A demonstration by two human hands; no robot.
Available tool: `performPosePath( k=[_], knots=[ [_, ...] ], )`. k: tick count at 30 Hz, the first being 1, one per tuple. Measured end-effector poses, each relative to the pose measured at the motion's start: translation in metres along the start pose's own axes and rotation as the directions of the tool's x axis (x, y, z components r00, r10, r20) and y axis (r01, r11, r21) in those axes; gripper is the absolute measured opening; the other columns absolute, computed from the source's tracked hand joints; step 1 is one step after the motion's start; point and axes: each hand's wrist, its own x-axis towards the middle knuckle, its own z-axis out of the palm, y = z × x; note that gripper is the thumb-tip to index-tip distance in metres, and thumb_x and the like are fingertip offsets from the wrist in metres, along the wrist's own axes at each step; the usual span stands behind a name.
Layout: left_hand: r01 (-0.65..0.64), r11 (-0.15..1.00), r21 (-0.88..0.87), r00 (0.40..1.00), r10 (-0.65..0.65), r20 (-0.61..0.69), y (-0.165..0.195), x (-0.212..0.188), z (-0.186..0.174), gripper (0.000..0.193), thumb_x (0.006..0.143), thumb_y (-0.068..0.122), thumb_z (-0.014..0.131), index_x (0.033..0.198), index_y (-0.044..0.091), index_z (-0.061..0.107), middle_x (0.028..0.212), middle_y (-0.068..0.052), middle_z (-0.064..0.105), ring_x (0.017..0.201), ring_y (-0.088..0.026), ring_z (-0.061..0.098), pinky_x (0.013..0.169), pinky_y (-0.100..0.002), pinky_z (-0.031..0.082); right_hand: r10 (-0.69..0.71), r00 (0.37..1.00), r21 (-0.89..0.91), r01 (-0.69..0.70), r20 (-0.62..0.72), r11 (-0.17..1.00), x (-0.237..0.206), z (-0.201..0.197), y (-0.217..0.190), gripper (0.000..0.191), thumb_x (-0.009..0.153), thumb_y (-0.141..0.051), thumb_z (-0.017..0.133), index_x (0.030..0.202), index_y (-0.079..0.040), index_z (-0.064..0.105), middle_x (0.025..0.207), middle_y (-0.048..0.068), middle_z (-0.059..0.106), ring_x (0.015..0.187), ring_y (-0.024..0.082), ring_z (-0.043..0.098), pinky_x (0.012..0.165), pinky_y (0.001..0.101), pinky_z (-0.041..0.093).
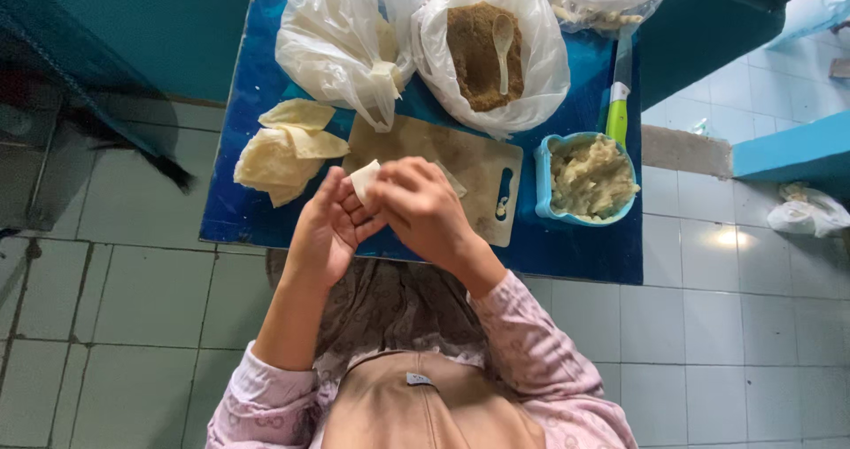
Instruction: The person sits at a low blue table and folds spring rolls by hand. They take thin pastry wrappers, place filling from a bowl onto a wrapper, fold the wrapper over the filling, and set the finished roll on a pile of completed rolls.
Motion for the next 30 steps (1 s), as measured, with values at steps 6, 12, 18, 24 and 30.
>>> performPosePath(
  k=[6, 12, 18, 24, 30],
  knots=[
    [-0.15, 0.905, 0.398, 0.986, 0.165, -0.004, -0.042, -0.009, 0.015, 0.018, 0.103, 0.02, 0.06, 0.114, 0.006, 0.064, 0.106, -0.007, 0.074, 0.09, -0.016, 0.075, 0.071, -0.03, 0.062, 0.363, 0.922, 0.329, -0.305, -0.134, 0.894, -0.051, -0.029, -0.015, 0.022, 0.097, -0.004, 0.063, 0.118, -0.008, 0.068, 0.12, 0.006, 0.067, 0.114, 0.021, 0.065, 0.099, 0.0331, 0.052],
    [-0.257, 0.808, 0.53, 0.966, 0.225, 0.126, -0.076, -0.028, 0.042, 0.016, 0.103, 0.015, 0.057, 0.115, 0.006, 0.063, 0.107, -0.003, 0.071, 0.091, -0.01, 0.072, 0.069, -0.027, 0.062, 0.687, 0.658, 0.934, -0.346, 0.308, -0.087, -0.097, -0.016, 0.016, 0.018, 0.1, -0.008, 0.061, 0.115, 0.002, 0.067, 0.106, 0.008, 0.073, 0.097, 0.015, 0.069, 0.087, 0.0292, 0.056],
    [-0.32, 0.414, 0.852, 0.909, 0.387, 0.154, -0.087, -0.045, 0.049, 0.015, 0.098, 0.014, 0.066, 0.106, 0.001, 0.069, 0.09, -0.009, 0.075, 0.072, -0.012, 0.071, 0.061, -0.025, 0.058, 0.797, 0.601, 0.72, -0.577, 0.054, 0.386, -0.127, -0.017, 0.021, 0.013, 0.094, -0.005, 0.072, 0.104, 0.003, 0.069, 0.087, 0.004, 0.072, 0.076, 0.009, 0.067, 0.067, 0.0254, 0.056],
    [-0.435, 0.106, 0.894, 0.779, 0.542, 0.315, -0.081, -0.017, 0.055, 0.014, 0.098, 0.011, 0.068, 0.104, -0.001, 0.07, 0.092, -0.014, 0.072, 0.07, -0.02, 0.073, 0.064, -0.031, 0.056, 0.766, 0.629, 0.439, -0.655, -0.134, 0.615, -0.106, -0.025, 0.023, 0.008, 0.095, -0.004, 0.069, 0.099, 0.001, 0.072, 0.08, 0.006, 0.072, 0.07, 0.009, 0.067, 0.061, 0.0256, 0.054],
    [-0.335, -0.134, 0.933, 0.774, 0.526, 0.354, -0.075, 0.007, 0.06, 0.023, 0.093, 0.016, 0.071, 0.112, 0.003, 0.067, 0.092, -0.016, 0.074, 0.075, -0.03, 0.073, 0.067, -0.04, 0.056, 0.564, 0.783, 0.025, -0.579, -0.263, 0.815, -0.078, -0.031, 0.033, 0.006, 0.09, -0.002, 0.07, 0.094, 0.001, 0.069, 0.09, 0.014, 0.071, 0.077, 0.027, 0.07, 0.067, 0.0359, 0.055]
  ],
)
